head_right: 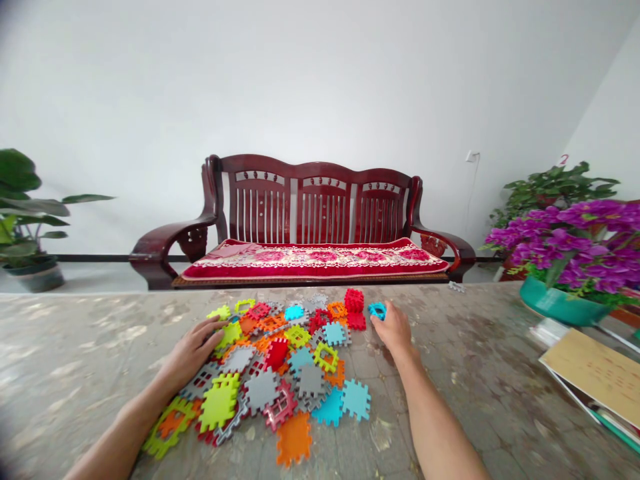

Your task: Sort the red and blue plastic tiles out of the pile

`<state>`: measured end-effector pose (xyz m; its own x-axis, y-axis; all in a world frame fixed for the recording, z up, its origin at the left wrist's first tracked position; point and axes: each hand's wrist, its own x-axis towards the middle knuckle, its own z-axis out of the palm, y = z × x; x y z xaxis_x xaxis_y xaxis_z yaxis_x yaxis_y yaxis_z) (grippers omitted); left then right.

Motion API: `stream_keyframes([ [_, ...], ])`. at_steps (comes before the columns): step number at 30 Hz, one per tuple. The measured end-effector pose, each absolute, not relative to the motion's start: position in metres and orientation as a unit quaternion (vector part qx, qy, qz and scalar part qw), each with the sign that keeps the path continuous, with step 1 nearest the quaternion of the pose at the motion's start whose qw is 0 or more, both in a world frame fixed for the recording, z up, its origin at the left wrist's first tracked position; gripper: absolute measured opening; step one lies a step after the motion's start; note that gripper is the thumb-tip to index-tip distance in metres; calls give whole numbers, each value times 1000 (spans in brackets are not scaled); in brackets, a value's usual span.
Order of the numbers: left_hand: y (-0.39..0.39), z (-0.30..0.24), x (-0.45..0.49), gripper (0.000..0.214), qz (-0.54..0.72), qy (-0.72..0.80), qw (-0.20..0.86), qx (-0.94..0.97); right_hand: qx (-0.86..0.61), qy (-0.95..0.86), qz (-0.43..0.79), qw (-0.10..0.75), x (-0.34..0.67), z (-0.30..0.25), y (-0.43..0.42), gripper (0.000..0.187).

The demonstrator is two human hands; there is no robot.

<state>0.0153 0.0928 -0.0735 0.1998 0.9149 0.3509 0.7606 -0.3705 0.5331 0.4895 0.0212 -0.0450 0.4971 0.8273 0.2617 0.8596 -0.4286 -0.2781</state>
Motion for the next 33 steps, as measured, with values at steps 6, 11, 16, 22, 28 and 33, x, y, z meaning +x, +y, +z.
stream_keyframes([
  [6, 91, -72, 17, 47, 317, 552, 126, 761, -844, -496, -56, 199, 486, -50, 21, 49],
  [11, 89, -70, 18, 48, 309, 553, 123, 764, -822, -487, -117, 271, 488, -55, 15, 48],
  [16, 87, -68, 20, 48, 305, 552, 121, 767, -730, -537, -159, 391, 476, -48, 7, 36],
  [22, 87, -68, 20, 45, 308, 554, 116, 765, -651, -635, -104, 404, 427, -39, 5, 27],
  [28, 86, -67, 22, 43, 305, 555, 115, 765, -608, -699, -43, 374, 380, -28, 10, 26],
  [33, 83, -64, 24, 41, 297, 564, 112, 762, -559, -774, -9, 298, 340, 1, 34, 32],
])
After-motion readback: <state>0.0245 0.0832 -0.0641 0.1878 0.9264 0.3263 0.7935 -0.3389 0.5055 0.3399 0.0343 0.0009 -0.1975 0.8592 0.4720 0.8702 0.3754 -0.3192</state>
